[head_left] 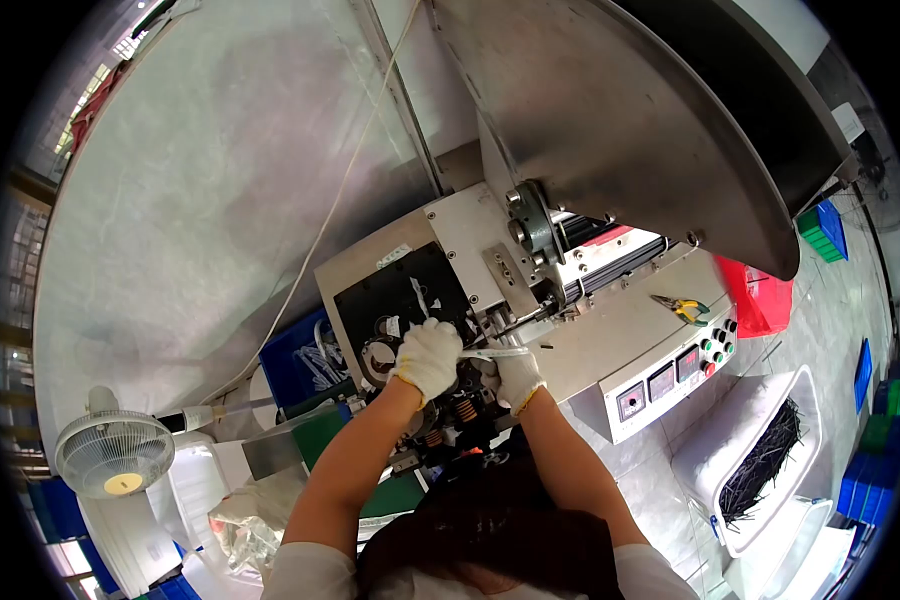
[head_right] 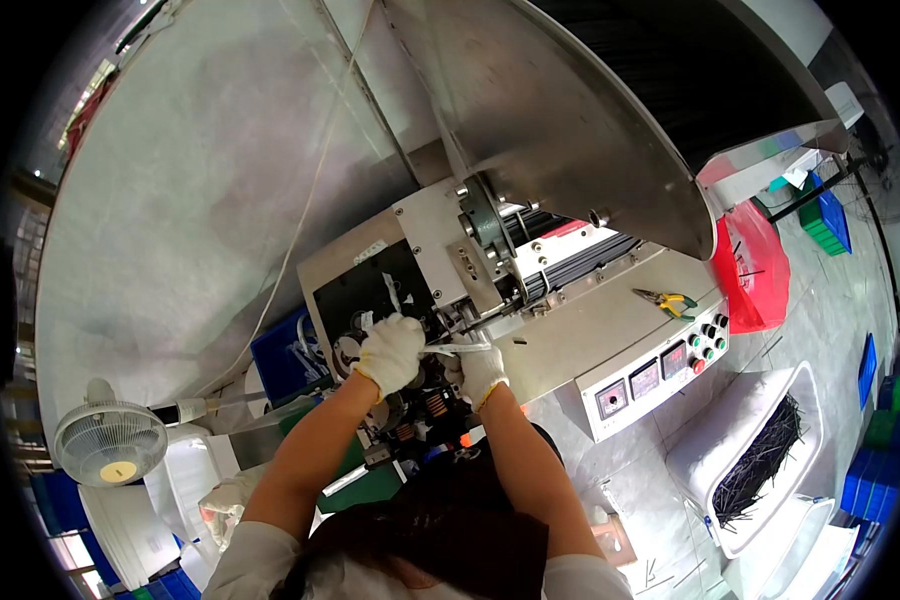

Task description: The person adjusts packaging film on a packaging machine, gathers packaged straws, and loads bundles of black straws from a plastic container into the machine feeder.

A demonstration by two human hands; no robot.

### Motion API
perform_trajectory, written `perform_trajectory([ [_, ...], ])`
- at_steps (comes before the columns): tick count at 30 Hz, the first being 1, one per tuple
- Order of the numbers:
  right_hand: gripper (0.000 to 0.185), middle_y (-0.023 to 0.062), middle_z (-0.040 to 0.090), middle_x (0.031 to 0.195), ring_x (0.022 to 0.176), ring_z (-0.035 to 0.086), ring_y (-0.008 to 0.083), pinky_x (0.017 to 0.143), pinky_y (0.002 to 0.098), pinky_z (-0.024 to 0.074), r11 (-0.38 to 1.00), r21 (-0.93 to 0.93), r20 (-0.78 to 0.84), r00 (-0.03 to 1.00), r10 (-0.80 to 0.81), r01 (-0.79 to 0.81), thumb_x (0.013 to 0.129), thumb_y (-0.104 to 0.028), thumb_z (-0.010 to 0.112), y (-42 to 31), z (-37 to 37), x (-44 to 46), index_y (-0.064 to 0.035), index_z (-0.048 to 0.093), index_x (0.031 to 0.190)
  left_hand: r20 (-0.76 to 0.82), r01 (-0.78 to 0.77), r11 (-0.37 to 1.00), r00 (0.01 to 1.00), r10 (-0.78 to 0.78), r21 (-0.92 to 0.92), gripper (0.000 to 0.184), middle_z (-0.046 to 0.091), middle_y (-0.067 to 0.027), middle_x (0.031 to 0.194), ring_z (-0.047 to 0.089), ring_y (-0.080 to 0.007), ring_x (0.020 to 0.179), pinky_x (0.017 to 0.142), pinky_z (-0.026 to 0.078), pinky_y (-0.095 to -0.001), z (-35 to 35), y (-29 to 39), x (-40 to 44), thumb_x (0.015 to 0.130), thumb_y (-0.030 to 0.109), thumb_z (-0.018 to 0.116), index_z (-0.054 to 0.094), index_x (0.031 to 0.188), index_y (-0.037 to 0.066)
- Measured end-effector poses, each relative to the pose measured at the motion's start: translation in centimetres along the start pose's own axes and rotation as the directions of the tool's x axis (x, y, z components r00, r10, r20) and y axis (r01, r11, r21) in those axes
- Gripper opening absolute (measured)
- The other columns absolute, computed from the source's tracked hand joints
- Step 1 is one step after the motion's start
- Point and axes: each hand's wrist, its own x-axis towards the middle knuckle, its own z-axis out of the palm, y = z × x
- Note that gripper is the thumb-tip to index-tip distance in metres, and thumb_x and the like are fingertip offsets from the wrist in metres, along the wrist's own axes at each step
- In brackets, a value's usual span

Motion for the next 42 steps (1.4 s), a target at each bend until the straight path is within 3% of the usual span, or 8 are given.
perform_trajectory([
  [9, 0.025, 0.0107, 0.065, 0.071, 0.056, 0.061, 0.0211, 0.05, 0.0319, 0.0495, 0.972, -0.229, -0.003, 0.998, -0.056, 0.053, 0.094, -0.022, 0.055, -0.8, 1.4, -4.0, 0.0, 0.067, 0.095, -0.15, 0.234, 0.826, 0.923, -0.355, -0.513, 0.021, 0.066, -0.0109, 0.103, 0.064, -0.0336, 0.093, 0.078, 0.052, -0.0406, -4.3, -2.0, -2.7, 0.088, 0.027, 0.06, 0.064, 0.097, 0.008],
  [15, 0.041, 0.0145, 0.067, 0.106, 0.093, 0.066, 0.0307, 0.08, 0.037, 0.053, 0.23, -0.769, 0.395, 0.726, -0.563, 0.597, 0.088, -0.021, 0.064, -3.3, 4.2, -6.7, -0.0132, 0.057, 0.128, 0.267, 0.488, 0.276, 0.776, -0.571, -0.828, 0.034, 0.068, -0.0184, 0.089, 0.065, -0.039, 0.085, 0.073, 0.05, -0.0479, -2.9, -2.6, -7.1, 0.091, 0.04, 0.055, 0.063, 0.1, 0.008],
  [23, 0.024, 0.0127, 0.068, 0.093, 0.083, 0.066, 0.0172, 0.077, 0.0297, 0.0528, 0.321, -0.481, 0.646, 0.578, -0.499, 0.816, 0.09, -0.011, 0.064, -2.3, 8.5, -12.6, -0.0035, 0.066, 0.113, 0.187, 0.449, 0.637, 0.88, -0.437, -0.627, 0.026, 0.067, -0.0135, 0.082, 0.067, -0.0294, 0.072, 0.065, 0.052, -0.0394, -1.4, 2.4, -13.5, 0.09, 0.029, 0.059, 0.062, 0.107, 0.01],
  [28, 0.029, 0.017, 0.067, 0.101, 0.093, 0.065, 0.0348, 0.081, 0.0378, 0.0528, 0.093, -0.437, 0.747, 0.418, -0.517, 0.895, 0.086, 0.002, 0.056, -3.3, 10.5, -13.8, -0.0005, 0.062, 0.114, 0.356, 0.141, -0.587, 0.895, -0.268, -0.797, 0.047, 0.058, -0.0074, 0.115, 0.058, -0.0124, 0.091, 0.068, 0.048, -0.023, -0.8, 1.3, -16.7, 0.091, 0.025, 0.062, 0.05, 0.132, 0.004],
  [32, 0.042, 0.0194, 0.059, 0.117, 0.111, 0.055, 0.0392, 0.092, 0.0443, 0.0471, -0.226, -0.279, 0.938, 0.215, -0.273, 0.933, 0.071, -0.005, 0.068, -0.3, 14.9, -14.4, -0.0014, 0.061, 0.112, 0.272, 0.227, -0.159, 0.881, -0.387, -0.961, 0.037, 0.054, -0.0146, 0.125, 0.061, -0.0182, 0.092, 0.078, 0.052, -0.0242, -1.0, 0.1, -21.4, 0.082, 0.006, 0.062, 0.056, 0.118, 0.002],
  [36, 0.079, 0.0226, 0.044, 0.142, 0.129, 0.048, 0.0289, 0.106, 0.0376, 0.0394, 0.346, -0.483, 0.836, 0.541, -0.092, 0.804, 0.076, -0.009, 0.074, 1.6, 16.2, -15.5, 0.0053, 0.034, 0.143, 0.308, -0.491, -0.607, 0.56, -0.769, -0.625, 0.008, 0.06, -0.0079, 0.1, 0.06, -0.0136, 0.091, 0.073, 0.05, -0.0252, -0.9, -1.1, -28.4, 0.09, 0.007, 0.053, 0.054, 0.098, 0.004],
  [39, 0.066, 0.0207, 0.052, 0.137, 0.126, 0.051, 0.0247, 0.105, 0.0362, 0.041, 0.411, -0.47, 0.817, 0.561, -0.134, 0.781, 0.082, -0.004, 0.069, 2.7, 15.2, -14.6, 0.0062, 0.041, 0.14, -0.001, 0.398, -0.107, -0.262, -0.965, -0.911, 0.025, 0.061, -0.0123, 0.112, 0.063, -0.0186, 0.091, 0.071, 0.053, -0.0265, 5.5, -5.6, -40.4, 0.096, 0.013, 0.052, 0.059, 0.116, 0.0],
  [42, 0.032, 0.0134, 0.069, 0.107, 0.104, 0.064, 0.0212, 0.092, 0.0324, 0.0486, 0.325, -0.668, 0.696, 0.717, -0.046, 0.67, 0.09, -0.01, 0.061, 2.1, 11.7, -14.8, 0.0007, 0.062, 0.121, -0.355, 0.52, 0.091, -0.434, -0.828, -0.849, 0.04, 0.056, -0.0104, 0.13, 0.057, -0.022, 0.112, 0.089, 0.051, -0.0348, 11.8, -9.4, -54.2, 0.096, 0.019, 0.054, 0.05, 0.132, 0.002],
])
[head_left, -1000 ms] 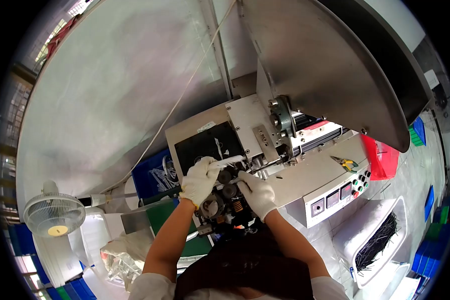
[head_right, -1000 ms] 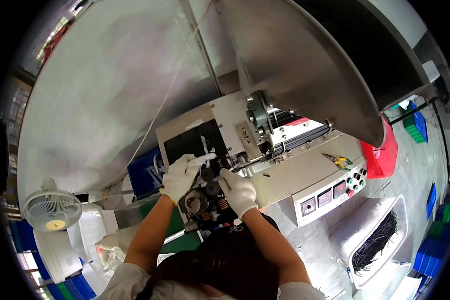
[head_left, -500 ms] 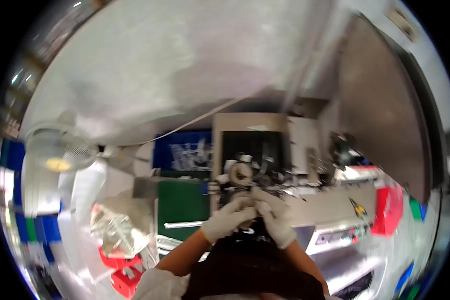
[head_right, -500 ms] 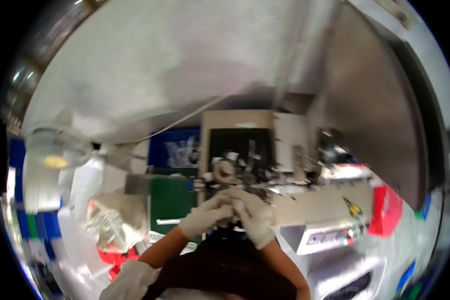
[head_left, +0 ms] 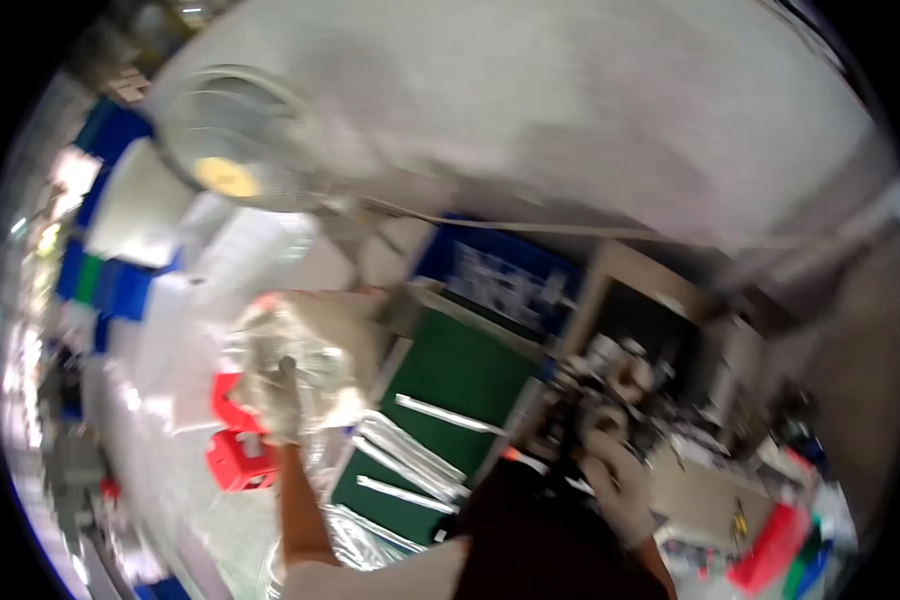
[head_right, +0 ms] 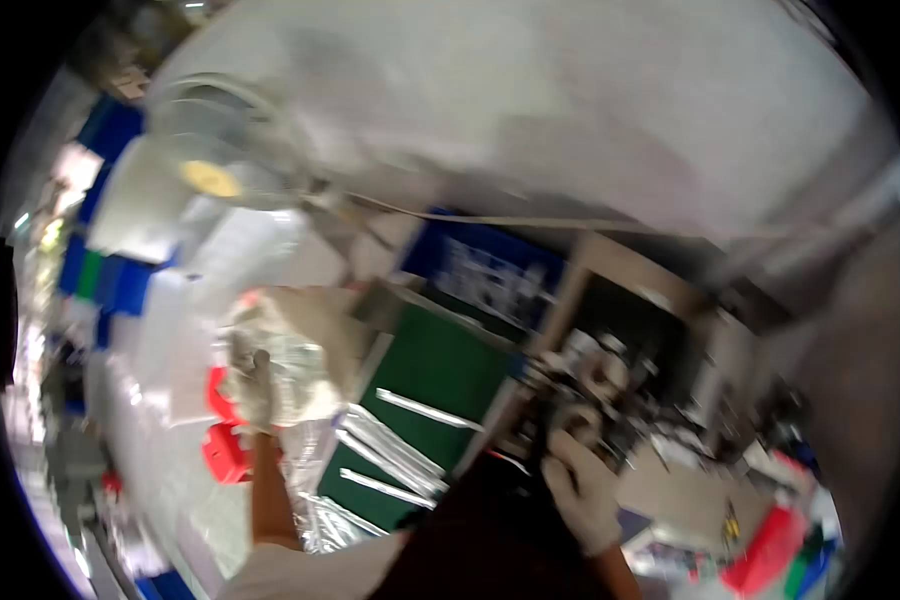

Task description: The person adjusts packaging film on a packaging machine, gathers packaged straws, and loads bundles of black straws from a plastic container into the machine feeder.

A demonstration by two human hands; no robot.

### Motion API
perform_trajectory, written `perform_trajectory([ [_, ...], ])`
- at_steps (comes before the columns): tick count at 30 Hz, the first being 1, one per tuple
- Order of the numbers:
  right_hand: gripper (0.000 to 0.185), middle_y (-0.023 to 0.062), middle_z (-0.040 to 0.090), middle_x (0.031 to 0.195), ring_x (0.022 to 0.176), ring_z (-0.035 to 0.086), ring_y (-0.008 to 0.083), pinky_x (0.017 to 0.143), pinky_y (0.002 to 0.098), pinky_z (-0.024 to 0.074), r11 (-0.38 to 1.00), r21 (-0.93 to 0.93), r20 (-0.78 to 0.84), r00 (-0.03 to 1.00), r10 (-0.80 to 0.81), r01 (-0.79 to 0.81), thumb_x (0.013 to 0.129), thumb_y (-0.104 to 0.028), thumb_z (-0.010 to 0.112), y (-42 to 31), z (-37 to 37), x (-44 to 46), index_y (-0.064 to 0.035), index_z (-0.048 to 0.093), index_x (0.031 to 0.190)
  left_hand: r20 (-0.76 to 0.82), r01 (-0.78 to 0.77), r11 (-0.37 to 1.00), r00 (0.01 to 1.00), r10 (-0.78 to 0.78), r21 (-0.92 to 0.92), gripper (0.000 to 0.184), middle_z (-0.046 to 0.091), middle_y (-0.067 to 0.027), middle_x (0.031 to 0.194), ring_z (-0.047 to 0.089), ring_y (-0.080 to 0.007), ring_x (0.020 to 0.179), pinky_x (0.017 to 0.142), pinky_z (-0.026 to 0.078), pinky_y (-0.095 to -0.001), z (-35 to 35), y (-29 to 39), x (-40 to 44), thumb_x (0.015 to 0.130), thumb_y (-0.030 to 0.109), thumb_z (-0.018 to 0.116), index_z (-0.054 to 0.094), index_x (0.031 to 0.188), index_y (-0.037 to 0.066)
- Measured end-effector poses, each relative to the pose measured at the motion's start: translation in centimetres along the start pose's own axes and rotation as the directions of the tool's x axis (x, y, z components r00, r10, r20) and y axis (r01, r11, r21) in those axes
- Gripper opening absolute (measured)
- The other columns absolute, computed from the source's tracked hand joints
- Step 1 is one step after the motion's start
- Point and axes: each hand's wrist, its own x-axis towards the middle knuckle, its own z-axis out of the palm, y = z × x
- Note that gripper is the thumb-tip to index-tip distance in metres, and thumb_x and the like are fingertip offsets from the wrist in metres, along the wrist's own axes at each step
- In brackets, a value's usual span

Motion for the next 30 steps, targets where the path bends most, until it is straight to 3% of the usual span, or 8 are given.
perform_trajectory([
  [4, 0.039, 0.0098, 0.069, 0.099, 0.089, 0.065, 0.0176, 0.083, 0.029, 0.0503, 0.976, -0.11, -0.275, 0.949, 0.152, -0.188, 0.092, -0.018, 0.063, 2.2, -2.3, -2.8, -0.0044, 0.057, 0.128, 0.02, 0.21, 0.539, 0.921, -0.389, 0.815, 0.07, 0.048, -0.0102, 0.141, 0.051, -0.0275, 0.122, 0.1, 0.044, -0.0395, -3.9, -3.0, 2.4, 0.082, 0.039, 0.069, 0.042, 0.143, 0.016],
  [6, 0.048, 0.0081, 0.069, 0.095, 0.086, 0.064, 0.0134, 0.079, 0.028, 0.0507, 0.953, -0.084, -0.4, 0.886, 0.234, -0.29, 0.091, -0.018, 0.064, 3.4, -3.5, -4.5, -0.0057, 0.051, 0.136, 0.075, 0.296, 0.681, 0.886, -0.458, 0.67, 0.086, 0.044, -0.0101, 0.147, 0.048, -0.0302, 0.127, 0.105, 0.041, -0.0419, -2.7, -1.6, 1.6, 0.075, 0.049, 0.076, 0.038, 0.148, 0.022],
  [7, 0.049, 0.0071, 0.068, 0.089, 0.082, 0.064, 0.0129, 0.074, 0.0287, 0.0505, 0.93, 0.103, -0.37, 0.854, 0.364, -0.352, 0.092, -0.019, 0.063, 4.5, -4.2, -4.7, -0.0056, 0.05, 0.137, 0.205, 0.51, 0.859, 0.847, -0.491, -0.045, 0.065, 0.05, -0.0136, 0.139, 0.055, -0.0244, 0.117, 0.097, 0.045, -0.0358, -1.6, -5.3, 1.2, 0.089, 0.037, 0.067, 0.044, 0.143, 0.009],
  [10, 0.047, 0.0055, 0.066, 0.086, 0.071, 0.058, 0.0144, 0.069, 0.0302, 0.0495, 0.893, 0.217, -0.397, 0.8, 0.449, -0.394, 0.092, -0.017, 0.064, 6.3, -5.8, -3.2, -0.0113, 0.052, 0.137, 0.304, 0.45, 0.869, 0.874, -0.38, -0.208, 0.036, 0.063, -0.0139, 0.116, 0.061, -0.0197, 0.1, 0.083, 0.05, -0.0319, 6.5, 5.6, -0.5, 0.097, 0.018, 0.057, 0.057, 0.127, 0.0],
  [11, 0.043, 0.0068, 0.065, 0.089, 0.075, 0.06, 0.0185, 0.07, 0.0327, 0.0505, 0.917, -0.148, -0.475, 0.84, 0.264, -0.371, 0.089, -0.017, 0.065, 6.8, -6.3, -2.0, -0.0141, 0.056, 0.131, 0.317, 0.352, 0.897, 0.911, -0.263, -0.267, 0.028, 0.067, -0.015, 0.108, 0.064, -0.0197, 0.091, 0.074, 0.054, -0.0339, 9.6, 8.6, -1.5, 0.097, 0.011, 0.055, 0.06, 0.122, 0.0],
  [12, 0.04, 0.008, 0.065, 0.091, 0.079, 0.062, 0.0227, 0.072, 0.0352, 0.0515, 0.803, -0.497, -0.476, 0.877, 0.064, -0.328, 0.087, -0.016, 0.066, 6.9, -6.9, -0.7, -0.0169, 0.06, 0.126, 0.356, 0.189, 0.953, 0.93, -0.095, -0.238, 0.027, 0.067, -0.0143, 0.108, 0.064, -0.0198, 0.091, 0.075, 0.053, -0.0334, 11.3, 12.7, -2.3, 0.095, 0.008, 0.058, 0.061, 0.12, 0.0],
  [18, 0.023, 0.0066, 0.05, 0.133, 0.123, 0.049, 0.0272, 0.093, 0.0436, 0.0468, 0.417, -0.866, -0.275, 0.959, 0.064, -0.276, 0.077, -0.015, 0.071, 7.7, -8.0, 4.5, -0.0119, 0.069, 0.1, 0.294, -0.579, 0.742, 0.684, 0.668, -0.337, 0.024, 0.067, -0.0123, 0.097, 0.063, -0.0289, 0.095, 0.084, 0.049, -0.0361, 14.7, 23.7, -6.6, 0.08, 0.002, 0.069, 0.064, 0.103, 0.002],
  [30, 0.021, 0.0035, 0.06, 0.125, 0.122, 0.05, 0.0281, 0.098, 0.0449, 0.0417, 0.452, -0.89, -0.088, 0.946, -0.313, 0.067, 0.06, -0.008, 0.072, 10.5, -8.8, 5.1, -0.0105, 0.069, 0.081, 0.679, -0.437, 0.855, 0.54, 0.498, -0.279, 0.016, 0.062, -0.0124, 0.082, 0.06, -0.032, 0.083, 0.073, 0.049, -0.0398, 12.6, 23.6, -10.9, 0.077, 0.002, 0.066, 0.063, 0.092, 0.005],
])
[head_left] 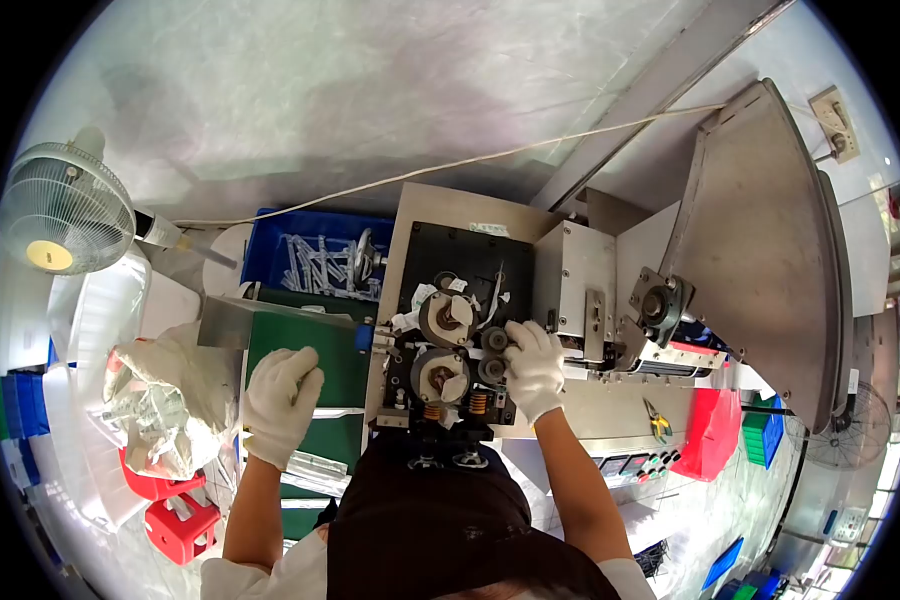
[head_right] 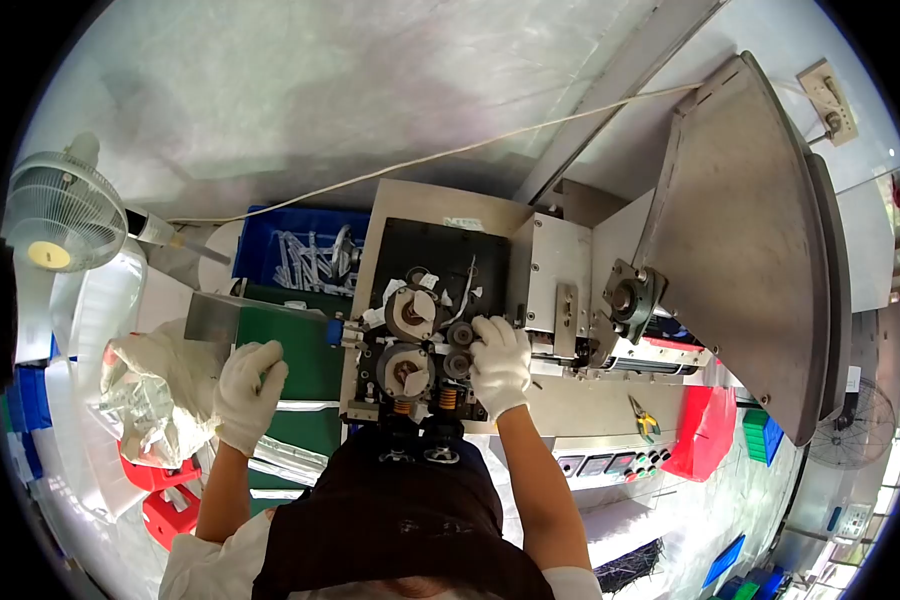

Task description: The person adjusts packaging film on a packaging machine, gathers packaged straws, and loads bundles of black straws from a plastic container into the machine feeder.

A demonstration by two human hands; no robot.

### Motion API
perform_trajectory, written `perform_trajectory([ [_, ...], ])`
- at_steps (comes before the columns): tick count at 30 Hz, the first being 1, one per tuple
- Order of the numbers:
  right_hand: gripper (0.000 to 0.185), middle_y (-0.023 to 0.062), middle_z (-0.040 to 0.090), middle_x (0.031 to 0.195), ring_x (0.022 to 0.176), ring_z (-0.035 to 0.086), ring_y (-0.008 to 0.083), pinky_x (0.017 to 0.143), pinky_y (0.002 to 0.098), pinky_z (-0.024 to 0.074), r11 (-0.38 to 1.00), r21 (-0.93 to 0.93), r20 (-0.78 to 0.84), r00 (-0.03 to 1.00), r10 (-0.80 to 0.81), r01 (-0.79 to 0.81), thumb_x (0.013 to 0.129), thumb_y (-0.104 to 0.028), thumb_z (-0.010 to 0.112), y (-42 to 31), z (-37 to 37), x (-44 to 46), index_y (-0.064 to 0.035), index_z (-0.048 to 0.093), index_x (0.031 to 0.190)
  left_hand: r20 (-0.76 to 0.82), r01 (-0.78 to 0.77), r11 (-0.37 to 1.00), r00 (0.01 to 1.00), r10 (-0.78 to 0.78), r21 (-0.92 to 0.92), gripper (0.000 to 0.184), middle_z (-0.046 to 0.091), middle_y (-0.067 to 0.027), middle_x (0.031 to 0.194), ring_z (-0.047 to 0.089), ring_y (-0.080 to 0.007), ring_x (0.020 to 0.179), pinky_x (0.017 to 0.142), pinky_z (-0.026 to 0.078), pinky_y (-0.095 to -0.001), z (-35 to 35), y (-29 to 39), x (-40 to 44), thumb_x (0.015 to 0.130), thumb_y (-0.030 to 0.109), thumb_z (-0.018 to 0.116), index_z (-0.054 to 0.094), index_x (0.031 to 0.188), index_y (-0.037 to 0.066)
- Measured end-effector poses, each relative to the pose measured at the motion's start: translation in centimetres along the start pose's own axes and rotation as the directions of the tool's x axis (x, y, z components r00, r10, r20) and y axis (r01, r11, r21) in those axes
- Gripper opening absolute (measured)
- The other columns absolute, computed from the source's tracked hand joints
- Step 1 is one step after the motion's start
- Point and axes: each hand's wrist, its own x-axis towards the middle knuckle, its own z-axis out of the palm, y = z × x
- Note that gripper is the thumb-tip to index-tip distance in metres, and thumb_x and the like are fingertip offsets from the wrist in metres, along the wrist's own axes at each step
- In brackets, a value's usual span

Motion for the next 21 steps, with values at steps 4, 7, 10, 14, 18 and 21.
perform_trajectory([
  [4, 0.02, 0.0031, 0.065, 0.113, 0.113, 0.056, 0.029, 0.096, 0.0409, 0.0452, 0.981, 0.192, -0.228, 0.973, 0.024, 0.02, 0.059, -0.006, 0.073, 0.6, 1.3, -0.8, -0.0105, 0.068, 0.078, -0.102, -0.05, 0.998, 0.994, 0.045, -0.039, 0.014, 0.062, -0.0124, 0.081, 0.062, -0.0321, 0.082, 0.073, 0.05, -0.0398, 1.0, 0.5, -0.3, 0.076, 0.003, 0.067, 0.063, 0.09, 0.004],
  [7, 0.02, 0.0034, 0.065, 0.114, 0.112, 0.056, 0.0296, 0.094, 0.0424, 0.0461, 0.974, 0.228, -0.269, 0.961, 0.057, 0.006, 0.06, -0.007, 0.073, 0.7, 1.3, -0.8, -0.0106, 0.067, 0.079, -0.079, -0.05, 0.998, 0.996, 0.046, -0.049, 0.014, 0.063, -0.0118, 0.08, 0.062, -0.032, 0.081, 0.074, 0.05, -0.0398, 1.3, 0.7, -0.6, 0.076, 0.003, 0.067, 0.063, 0.089, 0.005],
  [10, 0.02, 0.004, 0.064, 0.114, 0.111, 0.057, 0.031, 0.093, 0.0439, 0.0465, 0.974, 0.225, -0.264, 0.962, 0.069, -0.008, 0.062, -0.008, 0.074, 0.2, -0.1, -0.4, -0.0102, 0.066, 0.08, -0.078, -0.065, 0.995, 0.995, 0.059, -0.072, 0.013, 0.063, -0.0113, 0.078, 0.063, -0.032, 0.08, 0.075, 0.05, -0.0399, 2.1, 1.1, -0.6, 0.075, 0.003, 0.067, 0.063, 0.088, 0.005],
  [14, 0.019, 0.0055, 0.064, 0.115, 0.111, 0.057, 0.032, 0.092, 0.045, 0.0466, 0.986, 0.146, -0.226, 0.973, -0.041, 0.075, 0.063, -0.008, 0.073, 0.5, 0.3, -0.2, -0.0097, 0.065, 0.081, -0.08, -0.078, 0.994, 0.994, 0.071, -0.083, 0.012, 0.064, -0.0117, 0.078, 0.063, -0.032, 0.08, 0.076, 0.051, -0.0402, 3.1, 1.3, -1.0, 0.075, 0.004, 0.067, 0.063, 0.087, 0.005],
  [18, 0.019, 0.0072, 0.063, 0.118, 0.112, 0.057, 0.032, 0.092, 0.046, 0.0464, 0.984, 0.108, -0.255, 0.961, -0.109, 0.14, 0.062, -0.007, 0.071, 1.0, 1.2, -0.5, -0.0083, 0.064, 0.081, -0.026, -0.056, 0.994, 0.998, 0.053, -0.097, 0.012, 0.064, -0.0119, 0.079, 0.063, -0.0314, 0.081, 0.075, 0.051, -0.0406, 3.7, 1.7, -1.2, 0.075, 0.006, 0.068, 0.063, 0.087, 0.005],
  [21, 0.023, 0.0083, 0.063, 0.118, 0.112, 0.057, 0.0311, 0.09, 0.0455, 0.0469, 0.984, 0.079, -0.291, 0.948, -0.128, 0.157, 0.058, -0.007, 0.069, 0.9, 1.5, -0.7, -0.0072, 0.064, 0.081, -0.028, -0.074, 0.993, 0.997, 0.072, -0.087, 0.012, 0.065, -0.012, 0.079, 0.063, -0.0312, 0.081, 0.075, 0.051, -0.0407, 4.0, 2.4, -1.1, 0.075, 0.007, 0.067, 0.063, 0.086, 0.005],
])
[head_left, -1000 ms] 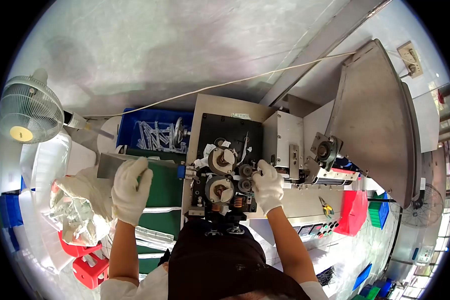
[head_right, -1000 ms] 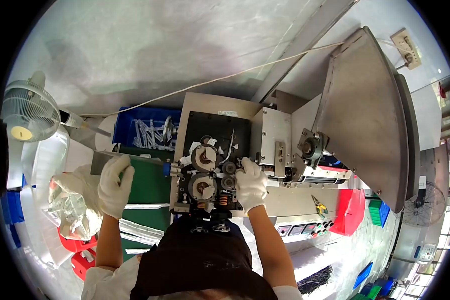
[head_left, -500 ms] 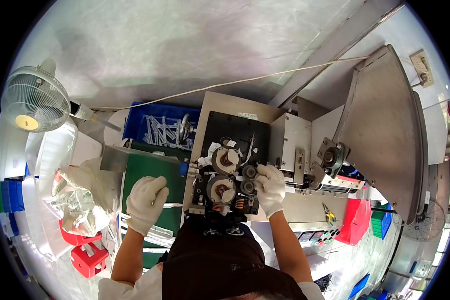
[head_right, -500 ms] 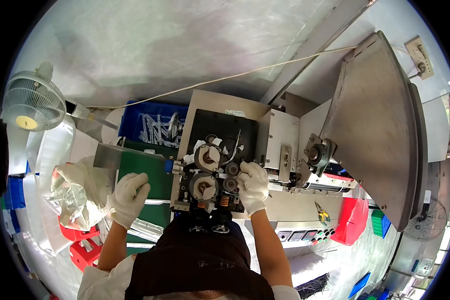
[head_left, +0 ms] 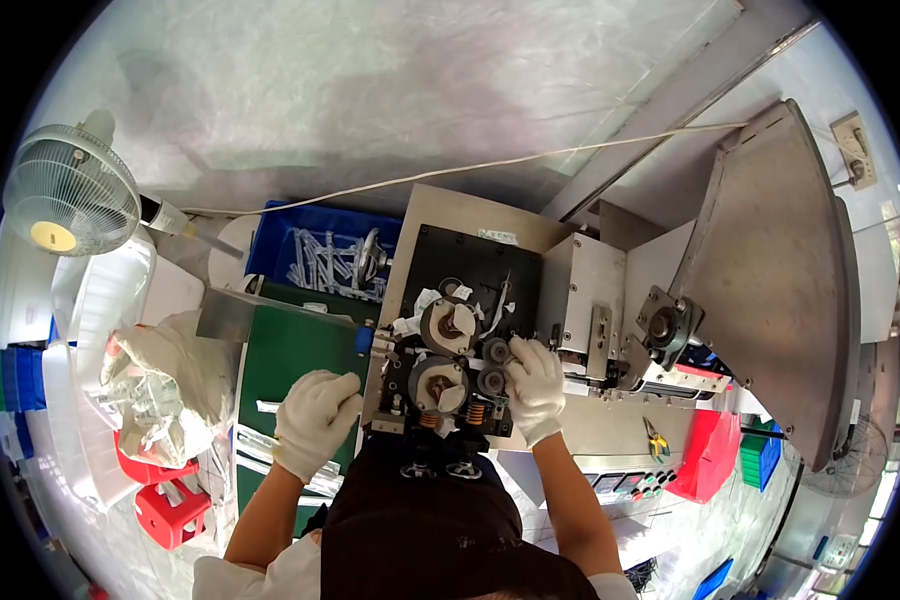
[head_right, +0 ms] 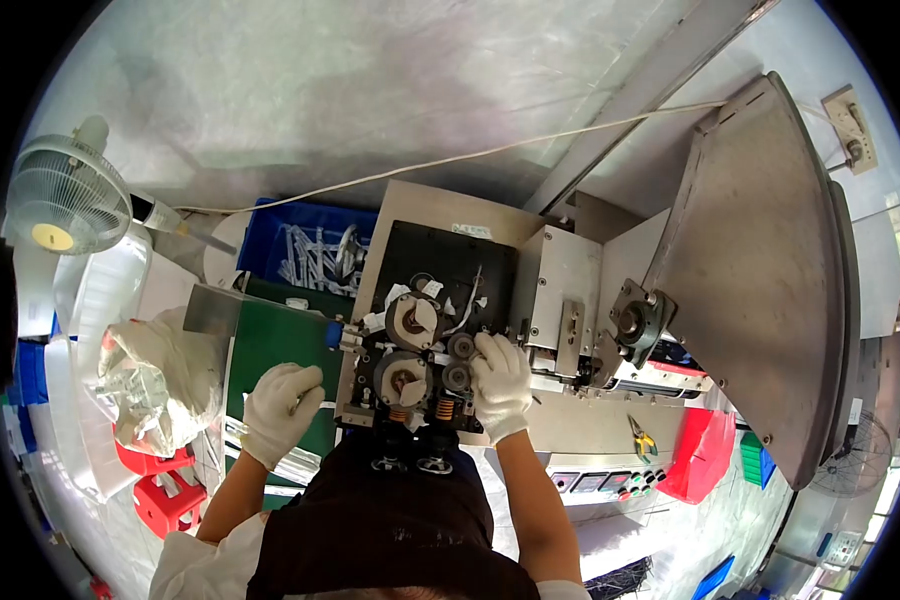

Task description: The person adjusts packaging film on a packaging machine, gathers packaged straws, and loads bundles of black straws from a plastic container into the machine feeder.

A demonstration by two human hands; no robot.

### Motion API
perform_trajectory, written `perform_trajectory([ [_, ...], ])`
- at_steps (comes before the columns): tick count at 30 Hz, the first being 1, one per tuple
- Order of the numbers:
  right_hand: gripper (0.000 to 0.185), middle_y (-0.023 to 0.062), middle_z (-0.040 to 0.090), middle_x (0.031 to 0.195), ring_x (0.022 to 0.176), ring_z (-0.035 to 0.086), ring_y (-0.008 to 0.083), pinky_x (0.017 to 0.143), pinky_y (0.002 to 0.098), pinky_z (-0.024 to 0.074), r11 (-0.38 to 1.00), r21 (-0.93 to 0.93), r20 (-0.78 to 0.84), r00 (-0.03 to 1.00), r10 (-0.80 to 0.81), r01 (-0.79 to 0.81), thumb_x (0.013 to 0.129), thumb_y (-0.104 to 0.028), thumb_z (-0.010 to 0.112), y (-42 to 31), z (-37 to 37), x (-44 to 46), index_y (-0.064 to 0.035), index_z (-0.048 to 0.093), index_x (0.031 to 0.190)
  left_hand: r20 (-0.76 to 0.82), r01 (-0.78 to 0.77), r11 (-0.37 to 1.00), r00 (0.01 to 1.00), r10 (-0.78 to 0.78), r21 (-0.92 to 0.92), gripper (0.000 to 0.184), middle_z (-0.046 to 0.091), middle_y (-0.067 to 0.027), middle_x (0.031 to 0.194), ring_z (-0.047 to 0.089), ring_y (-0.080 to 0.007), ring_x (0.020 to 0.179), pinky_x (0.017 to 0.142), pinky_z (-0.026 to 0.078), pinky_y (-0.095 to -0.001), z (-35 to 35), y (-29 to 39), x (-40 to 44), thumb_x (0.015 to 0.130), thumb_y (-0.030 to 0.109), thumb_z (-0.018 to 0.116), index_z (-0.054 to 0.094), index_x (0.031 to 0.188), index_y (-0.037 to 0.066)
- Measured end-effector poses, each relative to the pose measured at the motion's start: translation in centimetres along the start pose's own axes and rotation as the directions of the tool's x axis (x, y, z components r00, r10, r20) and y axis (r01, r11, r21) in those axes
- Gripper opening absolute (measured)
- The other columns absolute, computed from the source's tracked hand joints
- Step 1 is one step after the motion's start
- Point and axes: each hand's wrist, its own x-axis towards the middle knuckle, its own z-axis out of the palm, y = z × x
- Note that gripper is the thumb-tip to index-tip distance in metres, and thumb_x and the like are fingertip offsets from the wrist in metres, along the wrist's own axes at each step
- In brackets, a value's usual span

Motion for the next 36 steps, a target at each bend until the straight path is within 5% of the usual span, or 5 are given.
perform_trajectory([
  [22, 0.028, 0.0118, 0.064, 0.114, 0.101, 0.062, 0.0331, 0.091, 0.0397, 0.0505, 0.976, 0.211, -0.061, 0.996, 0.063, -0.049, 0.063, 0.0, 0.074, 0.0, -2.9, 1.3, -0.0027, 0.066, 0.09, -0.006, -0.37, 0.922, 0.928, 0.373, 0.113, 0.018, 0.058, -0.0046, 0.077, 0.059, -0.0241, 0.091, 0.092, 0.047, -0.0431, 7.5, 6.4, 5.7, 0.072, 0.016, 0.071, 0.063, 0.086, 0.01],
  [26, 0.028, 0.0103, 0.066, 0.114, 0.099, 0.064, 0.0255, 0.083, 0.0338, 0.0542, 0.854, 0.28, -0.198, 0.844, 0.498, -0.439, 0.077, 0.002, 0.065, -2.8, -4.5, -2.4, -0.0048, 0.069, 0.105, 0.118, -0.382, 0.913, 0.922, 0.368, 0.142, 0.015, 0.059, -0.002, 0.081, 0.058, -0.0216, 0.09, 0.09, 0.046, -0.0415, 11.7, 6.9, 7.2, 0.071, 0.019, 0.071, 0.064, 0.081, 0.011],
  [29, 0.025, 0.0075, 0.068, 0.097, 0.088, 0.063, 0.0133, 0.082, 0.0272, 0.0521, 0.186, 0.69, 0.265, 0.483, 0.834, -0.699, 0.092, -0.008, 0.059, -3.3, -3.1, -7.2, 0.0019, 0.066, 0.113, 0.017, -0.406, 0.909, 0.913, 0.407, 0.097, 0.012, 0.06, -0.0011, 0.077, 0.057, -0.0232, 0.088, 0.087, 0.046, -0.0406, 12.2, 8.3, 8.5, 0.067, 0.016, 0.07, 0.064, 0.075, 0.011],
  [32, 0.034, 0.0066, 0.064, 0.103, 0.087, 0.061, 0.0104, 0.077, 0.0235, 0.0518, -0.437, 0.763, 0.599, 0.269, 0.754, -0.476, 0.096, -0.02, 0.058, -3.7, -1.8, -9.2, 0.0015, 0.061, 0.122, 0.086, -0.488, 0.869, 0.872, 0.482, 0.08, 0.012, 0.061, -0.0007, 0.081, 0.058, -0.0209, 0.087, 0.088, 0.046, -0.0391, 12.8, 9.2, 9.7, 0.069, 0.013, 0.069, 0.065, 0.08, 0.01],
  [36, 0.041, 0.0076, 0.063, 0.107, 0.086, 0.06, 0.012, 0.072, 0.0232, 0.052, -0.646, 0.702, 0.706, 0.171, 0.688, -0.3, 0.097, -0.03, 0.058, -3.0, -2.0, -7.1, 0.0007, 0.059, 0.124, 0.309, -0.625, 0.774, 0.759, 0.573, 0.099, 0.008, 0.064, -0.0003, 0.075, 0.06, -0.0191, 0.082, 0.089, 0.043, -0.0377, 16.9, 9.8, 11.6, 0.073, 0.018, 0.067, 0.067, 0.08, 0.014],
])
